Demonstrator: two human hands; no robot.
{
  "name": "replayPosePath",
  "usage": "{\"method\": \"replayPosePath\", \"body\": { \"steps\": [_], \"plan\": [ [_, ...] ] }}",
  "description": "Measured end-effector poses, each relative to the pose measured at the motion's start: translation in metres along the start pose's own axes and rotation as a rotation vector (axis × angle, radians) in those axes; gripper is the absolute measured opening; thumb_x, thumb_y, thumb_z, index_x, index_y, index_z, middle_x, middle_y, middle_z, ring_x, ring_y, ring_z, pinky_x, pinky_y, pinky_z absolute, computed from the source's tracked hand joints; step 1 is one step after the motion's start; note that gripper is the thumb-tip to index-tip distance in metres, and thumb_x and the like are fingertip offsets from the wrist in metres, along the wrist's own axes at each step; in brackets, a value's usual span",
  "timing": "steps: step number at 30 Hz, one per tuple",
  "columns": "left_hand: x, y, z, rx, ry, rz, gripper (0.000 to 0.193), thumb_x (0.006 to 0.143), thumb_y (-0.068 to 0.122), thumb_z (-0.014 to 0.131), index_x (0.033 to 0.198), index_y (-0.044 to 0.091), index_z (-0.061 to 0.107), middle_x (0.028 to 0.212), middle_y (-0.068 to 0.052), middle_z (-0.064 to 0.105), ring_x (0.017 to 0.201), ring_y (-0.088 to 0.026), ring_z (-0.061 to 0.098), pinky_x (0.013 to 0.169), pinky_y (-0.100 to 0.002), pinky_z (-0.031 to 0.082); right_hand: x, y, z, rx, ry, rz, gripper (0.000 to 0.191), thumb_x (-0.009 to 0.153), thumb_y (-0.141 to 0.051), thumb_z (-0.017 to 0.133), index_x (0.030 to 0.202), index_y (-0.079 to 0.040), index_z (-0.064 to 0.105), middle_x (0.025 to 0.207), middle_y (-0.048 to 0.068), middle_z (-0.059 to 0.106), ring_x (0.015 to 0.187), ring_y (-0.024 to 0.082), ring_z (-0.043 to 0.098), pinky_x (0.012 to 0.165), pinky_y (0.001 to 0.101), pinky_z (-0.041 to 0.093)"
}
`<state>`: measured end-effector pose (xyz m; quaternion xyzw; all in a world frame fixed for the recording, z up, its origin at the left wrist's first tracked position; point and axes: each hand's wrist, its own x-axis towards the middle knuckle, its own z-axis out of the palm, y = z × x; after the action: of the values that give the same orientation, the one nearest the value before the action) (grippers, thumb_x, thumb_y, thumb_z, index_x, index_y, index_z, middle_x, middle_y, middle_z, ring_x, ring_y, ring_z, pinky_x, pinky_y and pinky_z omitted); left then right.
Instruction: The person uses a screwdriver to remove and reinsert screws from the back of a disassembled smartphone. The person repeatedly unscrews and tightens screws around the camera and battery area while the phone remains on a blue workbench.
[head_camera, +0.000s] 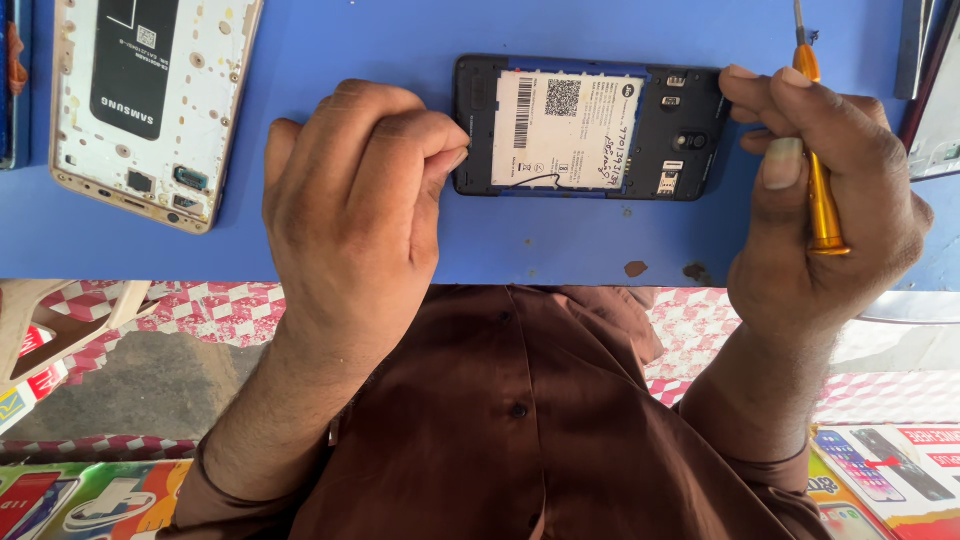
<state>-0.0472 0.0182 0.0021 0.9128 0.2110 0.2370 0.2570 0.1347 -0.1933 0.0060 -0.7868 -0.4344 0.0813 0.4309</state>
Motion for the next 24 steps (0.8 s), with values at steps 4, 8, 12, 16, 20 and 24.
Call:
{"method": "replayPosePath", "body": {
  "steps": [4, 8, 12, 16, 20, 24],
  "plan": [
    [0.0006, -0.0022, -0.0032, -0.063, -0.031, -0.035, 0.017, 0.104, 0.009, 0.084, 0.103, 0.011, 0.067, 0.103, 0.001, 0.065, 0.091, -0.015, 0.062, 0.077, -0.033, 0.037, 0.0010, 0.0000, -0.0005, -0.017, -0.004, -0.014, 0.021, 0.127, -0.018, 0.053, 0.136, 0.002, 0.057, 0.129, 0.018, 0.075, 0.109, 0.021, 0.070, 0.094, 0.0274, 0.059],
    [0.0008, -0.0046, -0.0051, -0.093, -0.026, -0.035, 0.015, 0.104, 0.009, 0.083, 0.100, 0.011, 0.068, 0.101, 0.002, 0.066, 0.083, -0.013, 0.061, 0.076, -0.032, 0.038, 0.0012, -0.0001, -0.0005, -0.022, -0.003, -0.011, 0.024, 0.124, -0.016, 0.052, 0.138, 0.002, 0.058, 0.128, 0.018, 0.076, 0.110, 0.021, 0.070, 0.094, 0.0272, 0.059],
    [0.0009, -0.0059, -0.0053, -0.111, -0.009, -0.012, 0.014, 0.102, 0.008, 0.084, 0.106, 0.010, 0.070, 0.104, 0.001, 0.068, 0.083, -0.013, 0.061, 0.073, -0.031, 0.037, 0.0013, 0.0011, 0.0003, -0.026, 0.003, -0.006, 0.024, 0.125, -0.017, 0.052, 0.139, 0.002, 0.059, 0.128, 0.018, 0.076, 0.110, 0.021, 0.071, 0.093, 0.0272, 0.059],
    [-0.0009, -0.0059, -0.0078, -0.119, -0.020, -0.015, 0.013, 0.102, 0.006, 0.083, 0.106, 0.010, 0.071, 0.102, 0.002, 0.069, 0.083, -0.012, 0.062, 0.074, -0.031, 0.037, 0.0002, 0.0007, 0.0008, -0.035, 0.007, 0.001, 0.024, 0.129, -0.019, 0.054, 0.140, 0.001, 0.059, 0.127, 0.018, 0.077, 0.108, 0.020, 0.070, 0.093, 0.0269, 0.059],
    [-0.0016, -0.0066, -0.0088, -0.122, -0.024, -0.017, 0.013, 0.101, 0.005, 0.083, 0.106, 0.010, 0.071, 0.101, 0.002, 0.069, 0.082, -0.012, 0.062, 0.075, -0.030, 0.037, 0.0001, 0.0004, 0.0015, -0.030, 0.012, -0.005, 0.025, 0.129, -0.021, 0.054, 0.140, 0.001, 0.059, 0.127, 0.017, 0.077, 0.108, 0.020, 0.070, 0.092, 0.0265, 0.059],
    [-0.0029, -0.0072, -0.0101, -0.126, -0.025, -0.013, 0.014, 0.102, 0.002, 0.082, 0.107, 0.008, 0.071, 0.102, 0.001, 0.068, 0.084, -0.012, 0.063, 0.075, -0.030, 0.040, 0.0007, 0.0017, 0.0016, -0.034, 0.012, -0.015, 0.026, 0.128, -0.022, 0.054, 0.140, 0.000, 0.059, 0.127, 0.017, 0.077, 0.107, 0.020, 0.070, 0.092, 0.0265, 0.059]
  ]
}}
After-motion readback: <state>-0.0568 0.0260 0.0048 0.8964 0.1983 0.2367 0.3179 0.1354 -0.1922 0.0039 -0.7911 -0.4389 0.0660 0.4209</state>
